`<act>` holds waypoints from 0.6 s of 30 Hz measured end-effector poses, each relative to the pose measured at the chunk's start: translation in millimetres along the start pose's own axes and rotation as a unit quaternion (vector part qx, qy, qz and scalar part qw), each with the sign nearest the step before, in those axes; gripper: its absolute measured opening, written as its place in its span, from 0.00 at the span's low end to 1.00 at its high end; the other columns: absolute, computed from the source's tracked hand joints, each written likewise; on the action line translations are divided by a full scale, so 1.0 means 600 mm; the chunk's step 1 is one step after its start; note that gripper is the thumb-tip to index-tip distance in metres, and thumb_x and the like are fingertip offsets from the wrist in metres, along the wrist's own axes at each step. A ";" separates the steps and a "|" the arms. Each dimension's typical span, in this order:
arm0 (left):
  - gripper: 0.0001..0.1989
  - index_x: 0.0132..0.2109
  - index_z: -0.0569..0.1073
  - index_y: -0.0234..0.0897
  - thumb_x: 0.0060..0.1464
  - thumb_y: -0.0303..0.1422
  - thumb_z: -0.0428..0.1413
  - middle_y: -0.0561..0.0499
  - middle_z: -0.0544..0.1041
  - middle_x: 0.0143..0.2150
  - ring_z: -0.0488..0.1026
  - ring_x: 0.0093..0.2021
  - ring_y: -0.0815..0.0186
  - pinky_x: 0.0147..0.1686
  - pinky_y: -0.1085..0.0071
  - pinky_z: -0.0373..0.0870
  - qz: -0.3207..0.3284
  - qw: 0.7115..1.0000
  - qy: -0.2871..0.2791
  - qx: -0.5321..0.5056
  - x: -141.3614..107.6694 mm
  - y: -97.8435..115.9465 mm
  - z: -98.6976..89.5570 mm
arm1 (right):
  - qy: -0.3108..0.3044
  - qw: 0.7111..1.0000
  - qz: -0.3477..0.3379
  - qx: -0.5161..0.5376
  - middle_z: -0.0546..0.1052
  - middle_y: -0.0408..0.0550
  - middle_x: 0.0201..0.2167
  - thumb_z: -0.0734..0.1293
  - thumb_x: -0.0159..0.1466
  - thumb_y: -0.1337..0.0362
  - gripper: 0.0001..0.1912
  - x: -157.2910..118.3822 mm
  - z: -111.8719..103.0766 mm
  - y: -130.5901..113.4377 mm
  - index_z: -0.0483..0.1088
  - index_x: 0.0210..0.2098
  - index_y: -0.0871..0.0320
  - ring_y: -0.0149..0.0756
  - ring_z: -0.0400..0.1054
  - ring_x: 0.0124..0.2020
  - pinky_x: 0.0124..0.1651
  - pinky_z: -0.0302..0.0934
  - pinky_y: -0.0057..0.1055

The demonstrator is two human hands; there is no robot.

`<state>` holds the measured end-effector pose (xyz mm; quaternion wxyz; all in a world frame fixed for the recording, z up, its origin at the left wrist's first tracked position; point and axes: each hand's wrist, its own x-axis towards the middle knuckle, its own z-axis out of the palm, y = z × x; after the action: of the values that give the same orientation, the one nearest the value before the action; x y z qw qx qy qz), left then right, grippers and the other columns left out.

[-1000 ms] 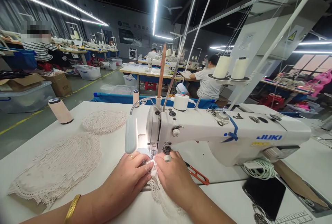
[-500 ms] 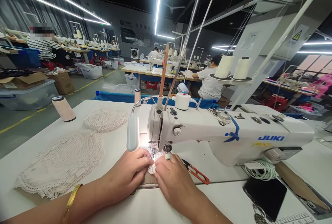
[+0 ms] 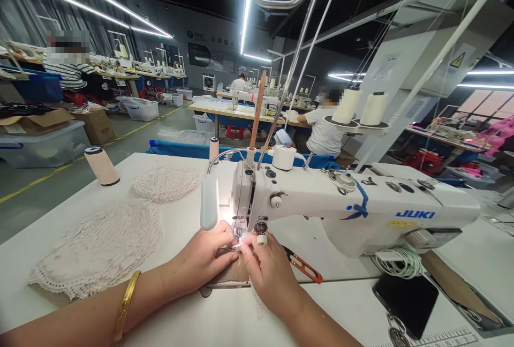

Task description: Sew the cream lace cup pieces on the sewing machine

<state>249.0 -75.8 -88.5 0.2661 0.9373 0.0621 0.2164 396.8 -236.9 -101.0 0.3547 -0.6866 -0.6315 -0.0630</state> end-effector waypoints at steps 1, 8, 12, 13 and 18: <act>0.07 0.34 0.73 0.38 0.62 0.26 0.60 0.50 0.77 0.38 0.73 0.37 0.61 0.37 0.66 0.66 0.003 1.000 0.004 0.006 -0.001 -0.001 0.002 | -0.002 1.000 0.003 -0.002 0.80 0.41 0.33 0.57 0.81 0.62 0.12 0.000 0.000 -0.001 0.66 0.40 0.50 0.39 0.75 0.33 0.35 0.64 0.32; 0.07 0.35 0.72 0.37 0.62 0.24 0.58 0.50 0.75 0.37 0.70 0.35 0.61 0.35 0.66 0.62 0.067 0.994 0.051 0.070 -0.006 -0.004 0.014 | -0.010 1.000 -0.001 0.003 0.77 0.40 0.32 0.56 0.81 0.61 0.12 0.001 0.001 -0.002 0.64 0.40 0.50 0.36 0.70 0.28 0.31 0.59 0.31; 0.10 0.34 0.71 0.38 0.60 0.19 0.54 0.51 0.74 0.35 0.67 0.32 0.62 0.33 0.66 0.59 0.096 0.988 0.077 0.094 -0.002 0.000 0.016 | 0.001 1.000 -0.006 0.000 0.76 0.40 0.31 0.56 0.81 0.61 0.12 0.001 0.005 0.002 0.64 0.39 0.50 0.37 0.69 0.28 0.31 0.58 0.32; 0.10 0.33 0.71 0.38 0.59 0.19 0.54 0.51 0.73 0.34 0.66 0.32 0.63 0.33 0.66 0.58 0.103 0.986 0.082 0.102 -0.002 0.000 0.016 | 0.000 1.000 -0.009 -0.001 0.76 0.40 0.31 0.56 0.81 0.62 0.12 0.001 0.004 0.002 0.64 0.39 0.50 0.37 0.69 0.29 0.32 0.58 0.32; 0.13 0.33 0.72 0.38 0.65 0.20 0.53 0.51 0.76 0.36 0.68 0.34 0.62 0.34 0.64 0.57 0.144 0.980 0.063 0.123 -0.024 0.002 0.007 | -0.120 0.988 -0.096 -0.012 0.77 0.43 0.35 0.61 0.80 0.63 0.11 -0.007 -0.018 -0.002 0.68 0.38 0.53 0.40 0.70 0.37 0.41 0.62 0.36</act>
<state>238.0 -82.3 -96.6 0.1101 0.9464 -0.0303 0.3020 398.7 -246.6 -94.6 0.2604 -0.6298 -0.7315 -0.0221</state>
